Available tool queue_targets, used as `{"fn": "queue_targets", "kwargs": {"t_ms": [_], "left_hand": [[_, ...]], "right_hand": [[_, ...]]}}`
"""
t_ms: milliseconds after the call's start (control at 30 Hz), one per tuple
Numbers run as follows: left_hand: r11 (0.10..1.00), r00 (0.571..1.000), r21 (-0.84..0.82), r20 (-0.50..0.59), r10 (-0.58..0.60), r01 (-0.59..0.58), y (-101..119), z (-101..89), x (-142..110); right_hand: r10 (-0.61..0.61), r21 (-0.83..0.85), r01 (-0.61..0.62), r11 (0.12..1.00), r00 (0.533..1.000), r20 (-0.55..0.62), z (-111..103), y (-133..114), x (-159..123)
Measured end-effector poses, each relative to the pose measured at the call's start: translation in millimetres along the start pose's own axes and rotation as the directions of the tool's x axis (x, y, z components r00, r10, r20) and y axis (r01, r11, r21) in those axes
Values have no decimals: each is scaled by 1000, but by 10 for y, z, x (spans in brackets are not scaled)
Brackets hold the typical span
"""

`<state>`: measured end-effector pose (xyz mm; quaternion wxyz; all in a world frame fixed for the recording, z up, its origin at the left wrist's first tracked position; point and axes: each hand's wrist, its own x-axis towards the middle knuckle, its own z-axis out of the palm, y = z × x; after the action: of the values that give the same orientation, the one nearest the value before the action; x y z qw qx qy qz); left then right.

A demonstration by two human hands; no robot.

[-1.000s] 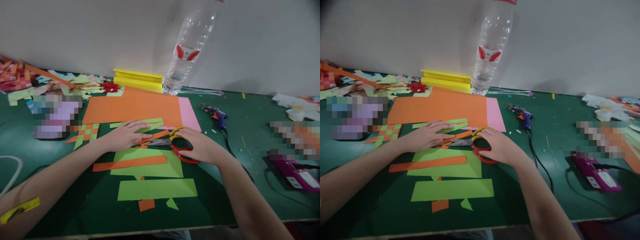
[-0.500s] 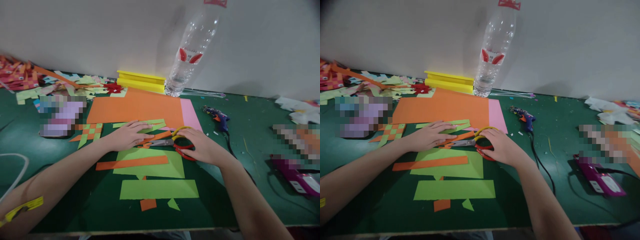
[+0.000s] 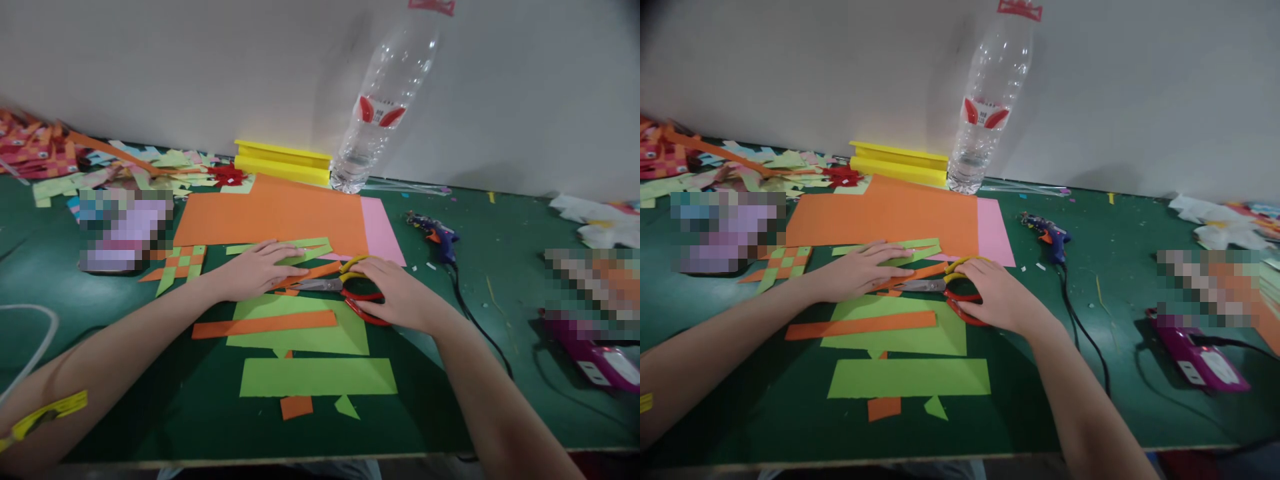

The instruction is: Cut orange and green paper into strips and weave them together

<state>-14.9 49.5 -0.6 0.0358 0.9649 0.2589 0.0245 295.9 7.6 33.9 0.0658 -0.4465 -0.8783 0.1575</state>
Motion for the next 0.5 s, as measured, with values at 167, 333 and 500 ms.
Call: {"fn": "queue_targets", "kwargs": {"t_ms": [167,333,500], "left_hand": [[1000,1000,-4,-5,2,-2,3,-10,6],[1000,1000,-8,-14,-4,4,1,-8,4],[1000,1000,2,-5,2,-2,1,-5,3]], "right_hand": [[-14,-27,15,1000,1000,12,18,53,-11],[-14,12,14,1000,1000,-11,15,-31,5],[-17,27,17,999,1000,8,37,-82,14]]}}
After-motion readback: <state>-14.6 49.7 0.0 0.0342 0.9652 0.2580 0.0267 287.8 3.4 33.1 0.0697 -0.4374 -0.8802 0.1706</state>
